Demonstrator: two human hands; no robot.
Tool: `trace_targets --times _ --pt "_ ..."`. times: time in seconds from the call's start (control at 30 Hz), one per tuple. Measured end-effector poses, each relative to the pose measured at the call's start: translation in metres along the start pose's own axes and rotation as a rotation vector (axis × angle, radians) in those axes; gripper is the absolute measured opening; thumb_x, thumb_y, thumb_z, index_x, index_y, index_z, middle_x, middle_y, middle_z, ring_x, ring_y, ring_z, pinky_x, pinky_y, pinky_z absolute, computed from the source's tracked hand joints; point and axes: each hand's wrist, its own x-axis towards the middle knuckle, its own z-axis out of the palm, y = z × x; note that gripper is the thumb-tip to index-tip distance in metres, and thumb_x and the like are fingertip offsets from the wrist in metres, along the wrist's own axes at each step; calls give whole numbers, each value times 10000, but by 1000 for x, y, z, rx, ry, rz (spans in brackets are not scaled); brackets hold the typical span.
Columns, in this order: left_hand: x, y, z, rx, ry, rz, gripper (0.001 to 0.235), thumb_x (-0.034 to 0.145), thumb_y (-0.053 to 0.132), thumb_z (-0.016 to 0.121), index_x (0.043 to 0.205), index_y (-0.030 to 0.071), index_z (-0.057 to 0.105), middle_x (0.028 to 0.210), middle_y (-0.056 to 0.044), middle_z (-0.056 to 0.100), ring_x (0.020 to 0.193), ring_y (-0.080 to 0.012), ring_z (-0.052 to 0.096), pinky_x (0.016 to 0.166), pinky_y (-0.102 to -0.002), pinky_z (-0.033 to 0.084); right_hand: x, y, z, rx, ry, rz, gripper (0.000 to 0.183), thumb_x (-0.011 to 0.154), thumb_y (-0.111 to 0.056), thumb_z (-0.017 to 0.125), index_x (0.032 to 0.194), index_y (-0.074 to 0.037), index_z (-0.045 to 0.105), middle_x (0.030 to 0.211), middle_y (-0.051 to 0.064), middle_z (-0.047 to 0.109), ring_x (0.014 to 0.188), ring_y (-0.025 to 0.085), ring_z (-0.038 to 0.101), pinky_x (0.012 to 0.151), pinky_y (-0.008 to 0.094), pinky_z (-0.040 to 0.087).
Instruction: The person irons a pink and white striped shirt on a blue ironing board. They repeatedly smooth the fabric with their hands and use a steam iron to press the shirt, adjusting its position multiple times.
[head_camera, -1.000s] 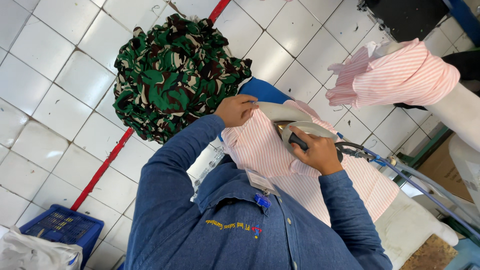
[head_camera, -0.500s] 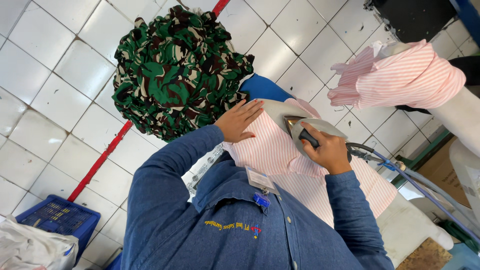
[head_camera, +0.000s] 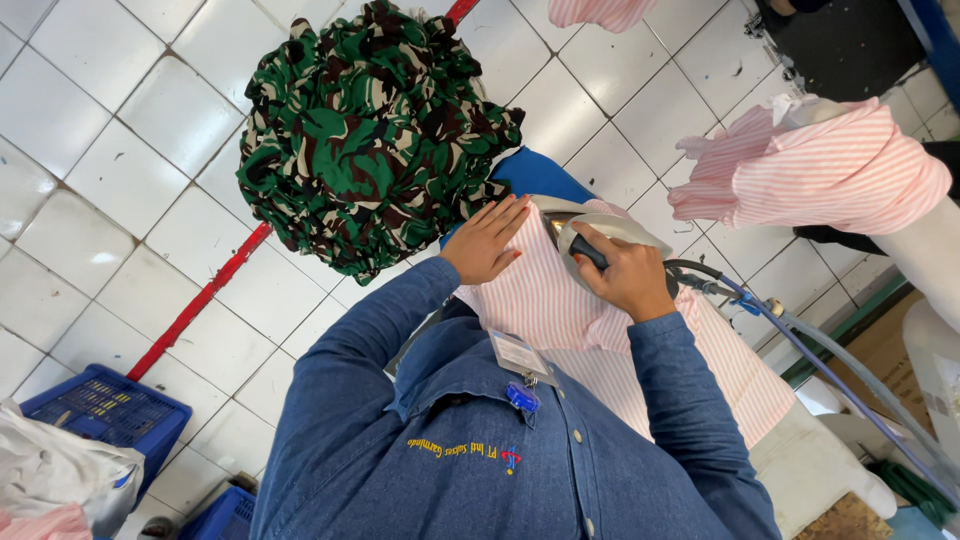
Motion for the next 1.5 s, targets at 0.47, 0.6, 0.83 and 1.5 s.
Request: trace_targets --times 0.47,0.6,0.83,1.5 --pt "-41 0 -4 -172 101 -39 489 969 260 375 1451 179 346 1529 -77 245 1399 -322 218 1081 -443 300 48 -11 9 49 -98 108 433 779 -397 545 1204 -373 624 594 37 619 606 313 643 617 442 544" --pt "-43 1 1 -112 105 -56 486 968 278 359 1452 232 342 1543 -50 213 1411 -290 203 1091 -462 266 50 -15 2 85 -113 34 388 783 -359 557 1152 -298 662 566 70 612 589 348 635 598 454 533" --pt "-45 3 -3 -21 147 -23 399 943 215 426 1332 264 504 1504 -59 301 1394 -277 264 1093 -480 248 18 -3 -12 -8 -197 169 419 823 -391 527 1233 -344 599 592 103 615 671 362 658 662 480 537" --pt "167 29 -45 391 -1015 -622 1126 823 767 -97 967 33 745 1449 -123 406 1466 -238 68 1154 -526 -29 -503 161 -66 -854 207 950 573 846 -205 703 1385 -26 627 1034 292 510 893 454 457 797 540 392"
